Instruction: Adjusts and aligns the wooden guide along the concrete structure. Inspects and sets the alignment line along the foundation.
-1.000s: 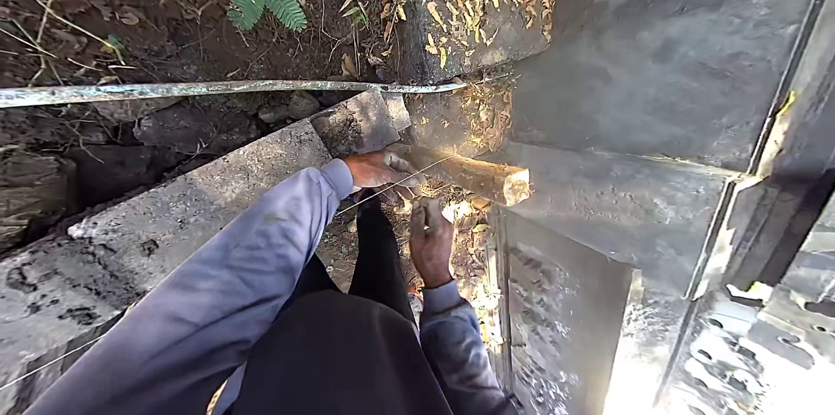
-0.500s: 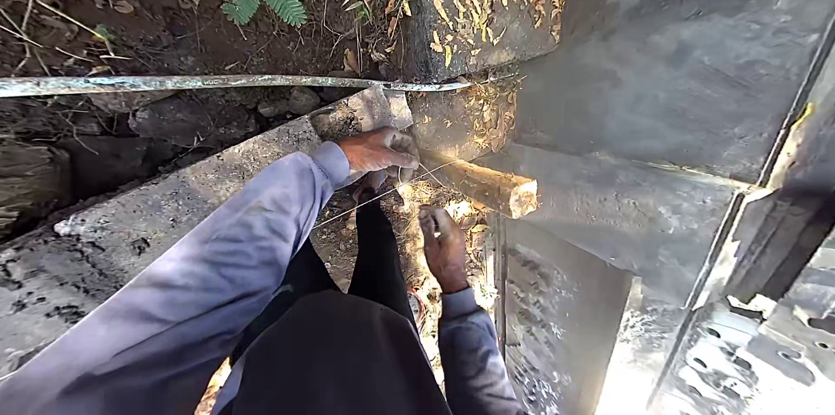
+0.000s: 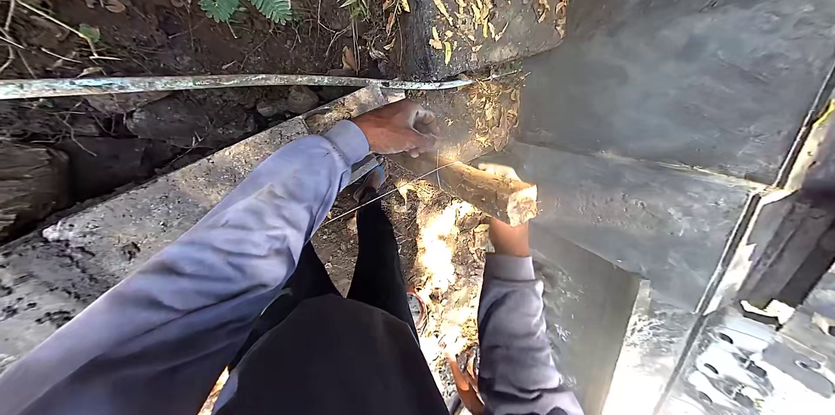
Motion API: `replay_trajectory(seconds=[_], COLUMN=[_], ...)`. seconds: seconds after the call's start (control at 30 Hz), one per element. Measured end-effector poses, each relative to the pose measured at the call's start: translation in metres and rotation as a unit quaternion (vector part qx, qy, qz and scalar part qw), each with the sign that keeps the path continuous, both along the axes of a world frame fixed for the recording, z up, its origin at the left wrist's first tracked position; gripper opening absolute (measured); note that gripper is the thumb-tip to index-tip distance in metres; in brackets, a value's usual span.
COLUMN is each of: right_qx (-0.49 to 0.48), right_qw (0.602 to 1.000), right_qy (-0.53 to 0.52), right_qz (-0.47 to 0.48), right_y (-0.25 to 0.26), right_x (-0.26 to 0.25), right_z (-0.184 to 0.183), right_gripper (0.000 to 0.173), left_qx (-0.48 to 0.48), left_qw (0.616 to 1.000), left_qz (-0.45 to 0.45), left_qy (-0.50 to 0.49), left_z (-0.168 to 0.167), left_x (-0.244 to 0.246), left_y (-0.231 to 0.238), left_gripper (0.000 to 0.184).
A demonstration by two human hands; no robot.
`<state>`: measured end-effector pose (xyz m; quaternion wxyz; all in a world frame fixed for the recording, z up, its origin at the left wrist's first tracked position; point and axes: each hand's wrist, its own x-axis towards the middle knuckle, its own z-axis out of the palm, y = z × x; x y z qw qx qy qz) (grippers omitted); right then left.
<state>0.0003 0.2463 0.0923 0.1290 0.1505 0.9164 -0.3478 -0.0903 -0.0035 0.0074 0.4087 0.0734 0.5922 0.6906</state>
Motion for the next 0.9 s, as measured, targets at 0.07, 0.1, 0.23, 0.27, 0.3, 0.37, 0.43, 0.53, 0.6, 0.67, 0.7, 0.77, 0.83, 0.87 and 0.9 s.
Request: replay_trajectory(seconds=[0.07, 0.1, 0.23, 0.27, 0.3, 0.37, 0.43, 0.53, 0.6, 0.67, 0.7, 0.77, 0.83, 0.87, 0.9], right_qx=[-0.102, -0.141, -0.218, -0.228, -0.231, -0.232, -0.217, -0.189, -0.186, -0.21, -0.22, -0.234, -0.263, -0.272, -0.277], right_qw=[0.992, 0.983, 0.935, 0.926, 0.922, 0.921, 0.927, 0.946, 0.956, 0.958, 0.958, 0.959, 0.955, 0.953, 0.952], right_qy=[-0.064, -0.11, -0.228, -0.244, -0.252, -0.253, -0.25, -0.215, -0.194, -0.181, -0.175, -0.161, -0.136, -0.123, -0.114], right_qz=[0.036, 0.052, 0.161, 0.174, 0.183, 0.183, 0.176, 0.154, 0.115, 0.073, 0.047, 0.005, -0.036, -0.051, -0.07], right_y=[0.001, -0.002, -0.013, -0.015, -0.016, -0.017, -0.019, -0.017, -0.011, -0.009, -0.008, -0.006, -0.003, -0.002, -0.001], right_x=[-0.025, -0.039, -0.09, -0.095, -0.099, -0.101, -0.101, -0.079, -0.064, -0.059, -0.057, -0.054, -0.046, -0.042, -0.037], right_z=[-0.004, -0.006, -0.019, -0.021, -0.024, -0.031, -0.034, -0.02, -0.017, -0.021, -0.025, -0.032, -0.038, -0.039, -0.04], right_gripper=[0.026, 0.028, 0.022, 0.019, 0.015, 0.013, 0.013, 0.01, 0.013, 0.012, 0.012, 0.01, 0.008, 0.007, 0.008], left_qx=[-0.039, -0.055, -0.107, -0.112, -0.112, -0.106, -0.101, -0.144, -0.235, -0.255, -0.22, -0.108, -0.025, -0.013, -0.009], left_qw=[0.999, 0.997, 0.99, 0.989, 0.988, 0.989, 0.99, 0.982, 0.964, 0.964, 0.975, 0.99, 0.984, 0.982, 0.982], left_qz=[-0.016, -0.025, -0.054, -0.054, -0.051, -0.045, -0.03, 0.046, 0.059, 0.045, 0.027, 0.002, -0.001, 0.003, 0.01], left_qy=[0.03, 0.04, 0.074, 0.082, 0.091, 0.093, 0.089, 0.118, 0.112, 0.068, 0.02, -0.093, -0.174, -0.187, -0.188], left_z=[0.002, 0.004, 0.009, 0.009, 0.006, 0.004, 0.003, 0.001, 0.013, 0.023, 0.028, 0.033, 0.036, 0.036, 0.034], left_x=[-0.008, -0.012, -0.026, -0.028, -0.03, -0.031, -0.03, -0.016, -0.001, 0.022, 0.032, 0.045, 0.046, 0.045, 0.042], left_y=[0.003, 0.004, 0.009, 0.01, 0.011, 0.013, 0.015, 0.015, 0.011, 0.005, 0.002, 0.0, 0.002, 0.004, 0.005], left_gripper=[0.015, 0.016, 0.019, 0.018, 0.018, 0.018, 0.017, 0.025, 0.039, 0.035, 0.034, 0.031, 0.023, 0.019, 0.015])
